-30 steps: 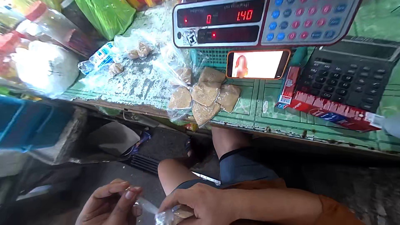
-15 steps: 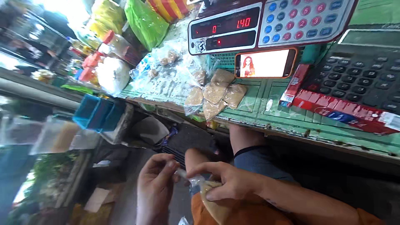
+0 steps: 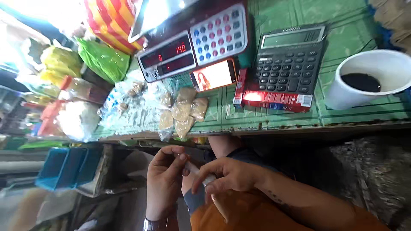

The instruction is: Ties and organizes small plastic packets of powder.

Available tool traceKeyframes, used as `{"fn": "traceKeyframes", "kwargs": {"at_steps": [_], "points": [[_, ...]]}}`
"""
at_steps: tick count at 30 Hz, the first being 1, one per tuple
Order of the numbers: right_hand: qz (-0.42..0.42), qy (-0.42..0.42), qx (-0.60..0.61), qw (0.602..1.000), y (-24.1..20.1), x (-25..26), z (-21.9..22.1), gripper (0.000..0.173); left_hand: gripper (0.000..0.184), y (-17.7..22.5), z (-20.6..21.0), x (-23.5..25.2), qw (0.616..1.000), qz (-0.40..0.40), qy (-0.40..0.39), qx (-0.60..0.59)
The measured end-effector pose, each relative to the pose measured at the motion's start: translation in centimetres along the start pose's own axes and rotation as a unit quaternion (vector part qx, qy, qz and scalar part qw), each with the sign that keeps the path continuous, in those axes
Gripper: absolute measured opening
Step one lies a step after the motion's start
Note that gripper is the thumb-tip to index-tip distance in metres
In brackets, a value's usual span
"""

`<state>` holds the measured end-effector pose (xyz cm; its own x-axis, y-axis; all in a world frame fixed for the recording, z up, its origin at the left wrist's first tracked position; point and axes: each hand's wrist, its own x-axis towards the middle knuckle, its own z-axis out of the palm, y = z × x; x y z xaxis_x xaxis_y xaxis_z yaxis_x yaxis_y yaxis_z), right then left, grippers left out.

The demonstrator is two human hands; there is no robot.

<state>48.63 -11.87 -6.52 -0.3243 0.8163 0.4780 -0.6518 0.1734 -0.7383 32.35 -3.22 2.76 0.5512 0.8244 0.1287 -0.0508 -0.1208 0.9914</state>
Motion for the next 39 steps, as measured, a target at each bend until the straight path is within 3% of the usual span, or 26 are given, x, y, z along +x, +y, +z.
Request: {"fn": "traceKeyframes", "kwargs": {"at_steps": [3, 9, 16, 23, 28, 33, 39], "points": [[0.043, 0.057, -0.037, 0.997, 0.4, 0.4, 0.3, 0.039, 0.012, -0.6, -1.3, 0.4, 1.000, 0.014, 0.007, -0.006], [0.148, 0.082, -0.068, 0.983, 4.2, 0.9, 1.1, 0.035, 0.014, -4.2, -5.4, -1.8, 0.993, -0.025, 0.098, -0.056], [0.214, 0.004, -0.124, 0.969, 6.6, 5.3, 1.7, 0.017, 0.017, -6.4, -11.9, -3.5, 0.969, -0.072, 0.200, -0.126], [0.211, -0.063, -0.161, 0.962, 7.1, 9.9, 0.5, 0.022, 0.020, -6.3, -15.6, -1.6, 0.942, -0.099, 0.260, -0.186], [0.192, -0.077, -0.267, 0.941, 6.9, 10.4, 0.0, 0.023, 0.022, -5.9, -16.7, -0.1, 0.948, -0.118, 0.248, -0.158], [0.180, -0.071, -0.319, 0.928, 4.3, 9.9, 0.6, 0.024, 0.020, -4.7, -16.8, 1.7, 0.968, -0.113, 0.172, -0.145], [0.149, -0.005, -0.362, 0.920, 2.6, 7.8, 2.1, 0.025, 0.021, -3.6, -14.1, 4.1, 0.974, -0.106, 0.119, -0.161]]}}
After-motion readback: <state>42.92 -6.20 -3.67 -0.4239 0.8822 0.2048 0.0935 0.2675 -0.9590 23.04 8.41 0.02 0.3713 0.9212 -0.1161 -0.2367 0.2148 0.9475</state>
